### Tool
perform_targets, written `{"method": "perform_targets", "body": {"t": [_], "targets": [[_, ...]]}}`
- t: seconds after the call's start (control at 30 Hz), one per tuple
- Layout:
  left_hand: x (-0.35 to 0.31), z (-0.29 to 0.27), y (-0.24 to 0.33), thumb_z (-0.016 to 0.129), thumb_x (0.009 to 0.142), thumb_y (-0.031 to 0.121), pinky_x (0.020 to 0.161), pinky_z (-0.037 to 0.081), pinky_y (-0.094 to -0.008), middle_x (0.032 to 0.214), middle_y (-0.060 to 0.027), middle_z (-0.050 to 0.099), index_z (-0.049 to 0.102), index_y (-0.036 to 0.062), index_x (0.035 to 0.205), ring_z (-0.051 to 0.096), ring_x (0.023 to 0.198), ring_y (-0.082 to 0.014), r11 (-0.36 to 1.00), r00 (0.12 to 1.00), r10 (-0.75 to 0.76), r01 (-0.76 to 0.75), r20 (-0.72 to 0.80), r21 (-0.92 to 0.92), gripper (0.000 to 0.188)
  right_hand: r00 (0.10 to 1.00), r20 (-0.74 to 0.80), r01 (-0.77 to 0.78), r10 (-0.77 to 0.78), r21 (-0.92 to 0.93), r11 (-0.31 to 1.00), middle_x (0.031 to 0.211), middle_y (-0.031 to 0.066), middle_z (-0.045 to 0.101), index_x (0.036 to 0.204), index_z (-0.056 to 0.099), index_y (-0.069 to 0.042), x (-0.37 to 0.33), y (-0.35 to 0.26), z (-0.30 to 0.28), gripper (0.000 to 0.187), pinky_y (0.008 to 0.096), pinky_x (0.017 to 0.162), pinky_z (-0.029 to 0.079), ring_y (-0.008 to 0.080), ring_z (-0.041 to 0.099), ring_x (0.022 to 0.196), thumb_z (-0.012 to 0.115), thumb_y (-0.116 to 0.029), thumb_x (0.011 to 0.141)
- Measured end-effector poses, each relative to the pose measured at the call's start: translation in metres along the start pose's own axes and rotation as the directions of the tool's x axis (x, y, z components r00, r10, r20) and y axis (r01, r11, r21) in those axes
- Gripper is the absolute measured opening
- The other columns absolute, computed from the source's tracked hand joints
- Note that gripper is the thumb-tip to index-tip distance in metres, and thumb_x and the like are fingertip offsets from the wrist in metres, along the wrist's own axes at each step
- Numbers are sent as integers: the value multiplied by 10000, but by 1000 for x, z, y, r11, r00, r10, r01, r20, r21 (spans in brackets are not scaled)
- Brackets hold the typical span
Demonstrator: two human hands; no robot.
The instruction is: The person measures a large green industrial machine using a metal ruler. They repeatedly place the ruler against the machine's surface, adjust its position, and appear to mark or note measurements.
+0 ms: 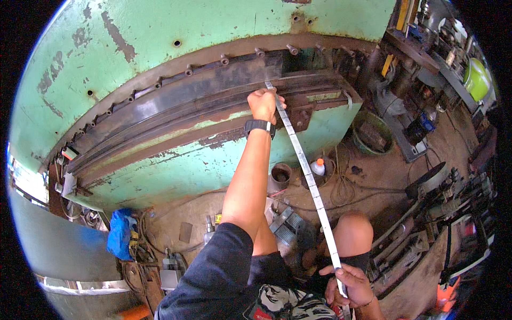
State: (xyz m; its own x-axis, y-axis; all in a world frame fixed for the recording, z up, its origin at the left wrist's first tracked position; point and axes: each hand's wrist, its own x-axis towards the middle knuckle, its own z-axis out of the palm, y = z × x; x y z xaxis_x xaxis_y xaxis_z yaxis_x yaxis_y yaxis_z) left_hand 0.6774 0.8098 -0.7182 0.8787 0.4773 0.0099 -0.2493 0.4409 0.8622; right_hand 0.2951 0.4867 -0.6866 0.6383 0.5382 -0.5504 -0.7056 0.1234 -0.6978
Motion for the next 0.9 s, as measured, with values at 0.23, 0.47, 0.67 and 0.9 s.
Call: {"method": "perform_targets", "body": {"t": [0.23,0.47,0.67,0.9], "targets": [[1,0,1,589,846,-33,417,477,-363,648,-181,615,592,-87,855,570,460,-252,1000,1000,-13,13,-8,-1,55,1000,2,-5,5,-11,1000,689,216,650,1290,529,33,0,0,1,432,253,355,316,109,404,359,408,-306,1053],[0,2,1,587,842,-36,416,477,-360,649,-182,612,608,-98,876,572,471,-249,1000,1000,-12,12,-14,-6,74,1000,-8,-8,8,-12,1000,694,219,647,1290,527,31,-1,2,1,432,254,355,313,112,405,359,401,-308,1054],[1,2,1,599,837,-28,416,473,-358,645,-182,618,593,-83,832,574,464,-247,1000,1000,1,-1,-4,0,56,1000,-15,-28,28,-13,1000,695,219,647,1293,527,28,-1,0,2,430,252,360,311,105,386,358,399,-306,1055],[4,2,6,621,844,-3,435,488,-356,658,-186,633,596,-80,846,587,475,-252,998,1000,-6,6,-3,-63,81,1000,-21,2,-2,-23,1000,697,221,652,1288,531,28,-5,-5,8,425,250,367,315,103,386,361,412,-303,1050]]}}
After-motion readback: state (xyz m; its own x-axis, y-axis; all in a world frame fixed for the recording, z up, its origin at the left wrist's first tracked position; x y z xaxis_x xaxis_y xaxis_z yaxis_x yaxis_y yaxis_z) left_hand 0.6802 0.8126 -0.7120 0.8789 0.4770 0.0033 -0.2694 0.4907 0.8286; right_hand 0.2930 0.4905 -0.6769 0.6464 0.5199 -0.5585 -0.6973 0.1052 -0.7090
